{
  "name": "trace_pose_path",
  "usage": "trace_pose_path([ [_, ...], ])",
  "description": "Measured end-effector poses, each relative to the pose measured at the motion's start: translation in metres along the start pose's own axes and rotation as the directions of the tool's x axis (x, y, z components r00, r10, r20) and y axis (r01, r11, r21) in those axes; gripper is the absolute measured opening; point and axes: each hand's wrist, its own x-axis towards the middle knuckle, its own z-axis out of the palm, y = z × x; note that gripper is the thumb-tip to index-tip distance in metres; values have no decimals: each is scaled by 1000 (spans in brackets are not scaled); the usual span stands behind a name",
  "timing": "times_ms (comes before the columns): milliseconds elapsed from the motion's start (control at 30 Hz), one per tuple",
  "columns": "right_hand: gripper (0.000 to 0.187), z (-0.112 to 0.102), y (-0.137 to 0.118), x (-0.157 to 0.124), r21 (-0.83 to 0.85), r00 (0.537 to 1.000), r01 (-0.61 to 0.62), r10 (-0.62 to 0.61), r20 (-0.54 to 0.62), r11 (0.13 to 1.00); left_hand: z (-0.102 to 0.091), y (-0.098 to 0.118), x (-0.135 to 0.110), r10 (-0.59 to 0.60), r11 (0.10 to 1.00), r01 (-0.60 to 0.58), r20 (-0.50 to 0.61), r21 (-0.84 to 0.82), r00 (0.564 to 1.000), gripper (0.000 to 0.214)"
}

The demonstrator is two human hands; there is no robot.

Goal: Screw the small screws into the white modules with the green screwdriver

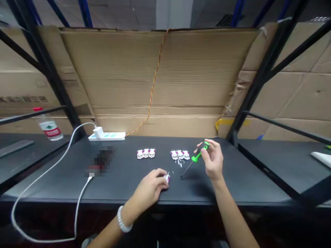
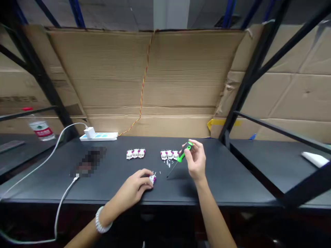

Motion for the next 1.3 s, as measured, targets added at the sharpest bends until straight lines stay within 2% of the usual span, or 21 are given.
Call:
trace_pose_path([
  [567, 35, -1, 1, -2, -4, 1000, 0, 0, 3, 1000, 8, 6, 0, -55, 994, 63, -80, 95, 995, 25],
  [867, 34, -3, 2, -3, 10, 1000, 6, -5, -21, 1000, 5, 11, 5, -117, 977, 126, -58, 173, 991, 19],
  [1000, 33, -5, 2, -3, 1, 999, 7, -7, -36, 1000, -7, 18, 22, -113, 959, 129, -75, 253, 991, 25],
  [1100, 34, -6, 2, -3, -4, 999, 23, -23, -43, 1000, -10, 21, 47, -73, 939, 63, 15, 339, 997, 23],
  [1200, 33, -7, 4, -2, -10, 999, 31, -31, -42, 999, -1, 21, 72, -89, 901, 34, 108, 432, 990, 15],
  [1300, 34, -8, 4, -3, -11, 999, 21, -21, -47, 1000, 11, 19, 85, -101, 895, 39, 118, 445, 988, 16],
])
